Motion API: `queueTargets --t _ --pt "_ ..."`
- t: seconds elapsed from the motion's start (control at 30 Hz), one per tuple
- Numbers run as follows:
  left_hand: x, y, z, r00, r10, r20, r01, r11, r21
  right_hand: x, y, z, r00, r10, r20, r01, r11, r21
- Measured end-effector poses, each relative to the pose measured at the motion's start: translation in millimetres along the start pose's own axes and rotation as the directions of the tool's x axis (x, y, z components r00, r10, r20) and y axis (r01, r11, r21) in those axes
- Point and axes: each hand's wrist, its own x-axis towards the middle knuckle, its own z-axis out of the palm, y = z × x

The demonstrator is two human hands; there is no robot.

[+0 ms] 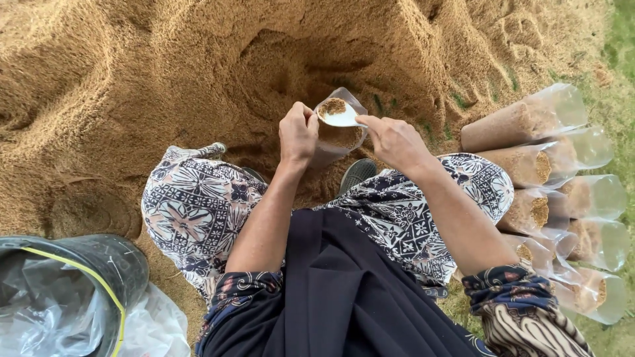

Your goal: Using a spoon to scoop powder from a large pile on the ground into small plastic bags.

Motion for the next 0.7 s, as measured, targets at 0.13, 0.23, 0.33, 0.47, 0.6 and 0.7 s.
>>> queueTargets --t 0.13,0.23,0.33,0.47,0.6,0.7 --pt "-2 3 -1 0.998 0.053 -0.019 -0.053 0.998 -0.035 2 4 20 0.999 -0.017 0.034 0.019 0.997 -0.076" --pt "-3 1 1 0.997 0.080 -0.019 -0.080 0.996 -0.037 3 9 27 0.997 0.037 0.069 -0.028 0.992 -0.120" --pt "-1 1 -1 0.999 0.045 -0.024 -0.046 0.998 -0.045 7 3 14 0.991 0.090 0.103 -0.075 0.987 -0.140" --pt "-3 -3 -2 0.999 -0.009 -0.042 0.007 0.999 -0.048 0 -16 -11 0.997 -0.006 0.082 0.009 1.000 -0.026" --pt "-1 -8 -5 0.999 -0.001 -0.035 0.000 0.999 -0.038 -5 -16 13 0.992 -0.104 0.072 0.122 0.943 -0.311" --pt "-3 -2 -6 0.999 0.027 -0.034 -0.029 0.998 -0.050 -15 -21 34 0.991 -0.111 0.074 0.131 0.920 -0.370"
